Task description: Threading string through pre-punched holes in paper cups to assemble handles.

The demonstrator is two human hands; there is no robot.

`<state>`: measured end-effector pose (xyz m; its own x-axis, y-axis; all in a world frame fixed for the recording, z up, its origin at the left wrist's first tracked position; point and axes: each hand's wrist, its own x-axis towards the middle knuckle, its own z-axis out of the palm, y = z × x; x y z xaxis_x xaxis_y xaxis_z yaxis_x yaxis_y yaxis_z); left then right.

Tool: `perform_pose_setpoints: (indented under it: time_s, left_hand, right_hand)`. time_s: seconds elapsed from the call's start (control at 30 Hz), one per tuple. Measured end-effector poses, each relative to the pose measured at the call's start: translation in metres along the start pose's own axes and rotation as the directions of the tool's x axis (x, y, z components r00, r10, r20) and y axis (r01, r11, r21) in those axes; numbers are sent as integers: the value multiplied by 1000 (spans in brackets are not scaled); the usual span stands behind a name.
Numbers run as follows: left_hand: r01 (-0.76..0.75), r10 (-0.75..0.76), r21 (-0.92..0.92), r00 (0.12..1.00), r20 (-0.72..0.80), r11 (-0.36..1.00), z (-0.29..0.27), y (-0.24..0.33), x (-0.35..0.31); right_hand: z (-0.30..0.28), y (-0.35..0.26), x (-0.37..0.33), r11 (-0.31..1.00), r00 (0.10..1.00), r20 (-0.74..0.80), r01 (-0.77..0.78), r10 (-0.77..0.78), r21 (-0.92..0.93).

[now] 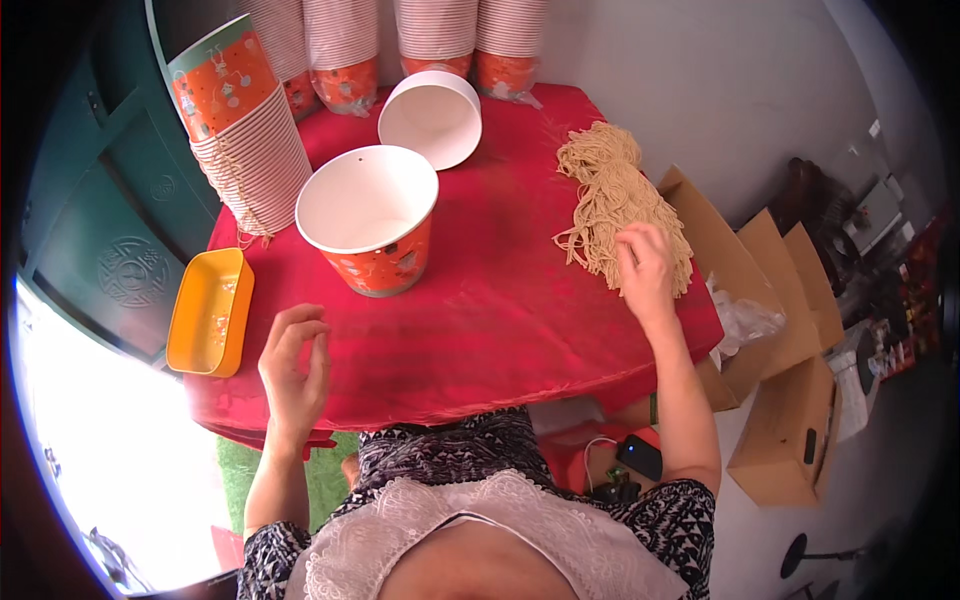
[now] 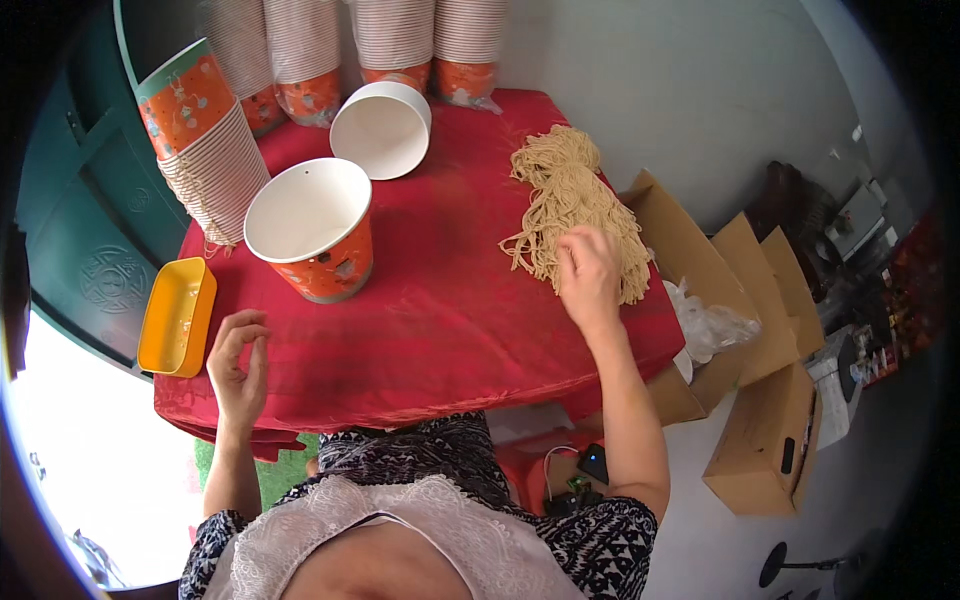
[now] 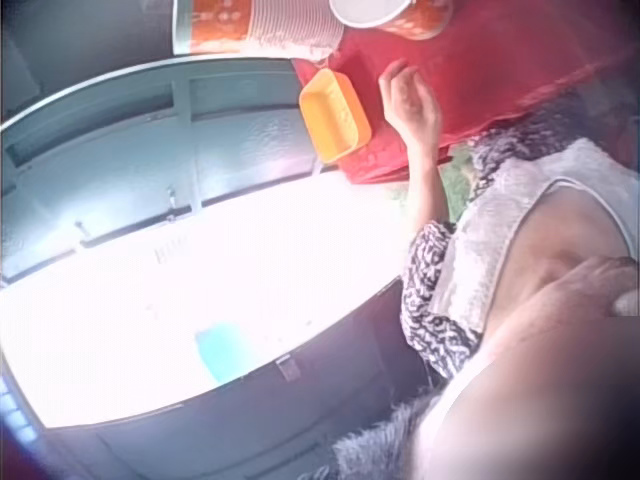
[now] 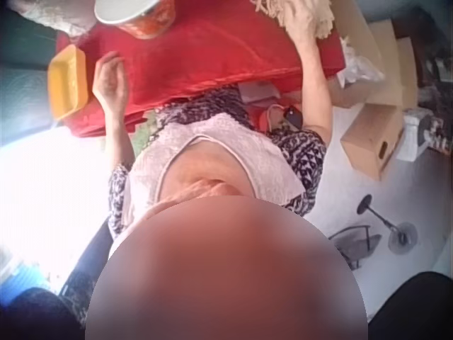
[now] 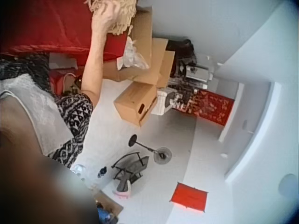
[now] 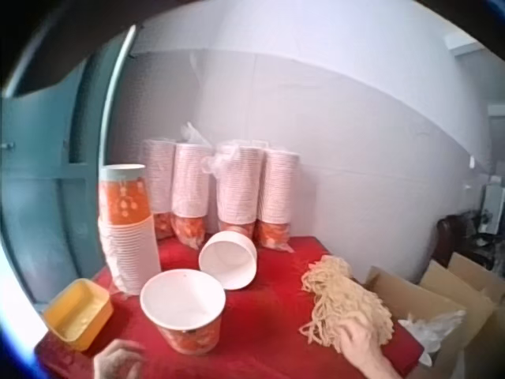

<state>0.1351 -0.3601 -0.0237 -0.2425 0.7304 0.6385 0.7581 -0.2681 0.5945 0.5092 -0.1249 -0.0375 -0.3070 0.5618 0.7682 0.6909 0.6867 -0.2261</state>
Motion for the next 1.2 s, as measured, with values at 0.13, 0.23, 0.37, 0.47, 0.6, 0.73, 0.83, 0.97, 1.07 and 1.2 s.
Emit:
perform_pose_setpoints:
  time_s: [0.13, 0.23, 0.37, 0.47, 0.6, 0.73, 0.83, 0.97, 1.07, 1.2]
  left_hand:
    - [77, -74, -84, 996, 44, 994, 17, -4, -15]
    - [200, -185, -173, 978, 100, 964, 27, -13, -26]
    - [252, -236, -198, 967, 98, 947, 34, -18, -31]
    - [306, -292, -209, 952, 95, 929, 35, -20, -29]
    - [342, -330, -246, 940, 92, 907, 36, -28, -30]
    - [345, -329, -267, 939, 105, 900, 37, -29, -31]
    - [345, -328, -251, 939, 106, 905, 37, -27, -31]
    - [363, -346, -235, 932, 112, 902, 35, -23, -30]
    - [354, -336, -235, 935, 116, 905, 36, -24, -29]
    - [346, -325, -256, 938, 122, 903, 38, -23, -28]
  right_hand:
    - [-18, 43, 1, 982, 983, -14, -183, 182, -41]
    - [-19, 62, 1, 979, 980, -1, -200, 200, -43]
    - [-10, 58, 14, 979, 971, 119, -206, 206, -14]
    - [6, 51, 32, 977, 968, 187, -188, 167, 102]
    - [24, 43, 59, 999, 952, 306, 17, -4, -38]
    - [40, 50, 73, 999, 894, 447, 40, -38, 6]
    - [44, 48, 79, 993, 828, 560, 77, -15, -86]
    - [53, 56, 79, 986, 780, 625, 91, 18, -143]
    - [55, 57, 78, 990, 780, 625, 72, 18, -119]
    - [52, 63, 71, 1000, 850, 527, 11, -20, 20]
